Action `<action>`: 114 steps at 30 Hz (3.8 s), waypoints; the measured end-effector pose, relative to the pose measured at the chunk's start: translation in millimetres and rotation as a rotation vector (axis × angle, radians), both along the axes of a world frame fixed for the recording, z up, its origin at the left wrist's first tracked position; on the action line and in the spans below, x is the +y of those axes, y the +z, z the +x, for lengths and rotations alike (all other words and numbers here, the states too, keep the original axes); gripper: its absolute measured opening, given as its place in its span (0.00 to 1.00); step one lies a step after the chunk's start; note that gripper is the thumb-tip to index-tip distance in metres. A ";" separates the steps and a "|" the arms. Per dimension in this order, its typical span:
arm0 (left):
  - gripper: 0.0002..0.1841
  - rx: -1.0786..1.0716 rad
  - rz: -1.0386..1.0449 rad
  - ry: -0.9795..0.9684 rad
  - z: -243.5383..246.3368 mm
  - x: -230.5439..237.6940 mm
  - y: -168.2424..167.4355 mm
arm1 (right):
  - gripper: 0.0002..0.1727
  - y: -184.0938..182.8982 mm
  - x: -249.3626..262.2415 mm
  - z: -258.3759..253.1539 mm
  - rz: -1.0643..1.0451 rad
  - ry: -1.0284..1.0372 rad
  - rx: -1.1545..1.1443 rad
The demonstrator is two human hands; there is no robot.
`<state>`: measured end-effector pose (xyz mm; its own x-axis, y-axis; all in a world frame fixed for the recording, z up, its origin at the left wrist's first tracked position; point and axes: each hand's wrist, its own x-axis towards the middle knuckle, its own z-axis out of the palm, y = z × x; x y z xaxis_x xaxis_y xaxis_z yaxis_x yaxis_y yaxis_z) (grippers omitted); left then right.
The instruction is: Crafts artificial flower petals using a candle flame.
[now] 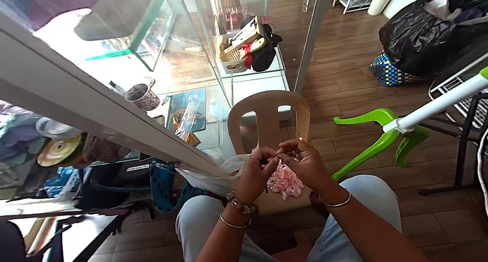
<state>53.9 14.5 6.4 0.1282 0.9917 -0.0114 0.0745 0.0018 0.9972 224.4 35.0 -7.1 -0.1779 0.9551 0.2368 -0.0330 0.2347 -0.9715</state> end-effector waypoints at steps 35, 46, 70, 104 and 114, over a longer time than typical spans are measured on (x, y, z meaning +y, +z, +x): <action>0.21 1.421 -0.404 -0.059 9.5 46.2 -143.5 | 0.28 29.3 -14.7 74.4 -0.058 -0.278 -0.254; 0.21 1.175 -0.448 0.004 17.3 48.8 -104.6 | 0.28 23.3 -10.6 73.0 -0.111 -0.263 -0.325; 0.07 1.021 0.772 0.242 1.1 -10.0 -34.9 | 0.05 8.9 6.3 13.8 -0.738 0.160 0.015; 0.06 -0.322 -0.513 0.081 -2.5 -2.3 0.5 | 0.14 -15.1 -5.8 11.5 0.525 -0.012 -0.677; 0.05 -0.339 -0.427 0.252 3.2 -2.2 -1.8 | 0.13 0.9 -6.2 5.2 -0.405 0.067 -0.014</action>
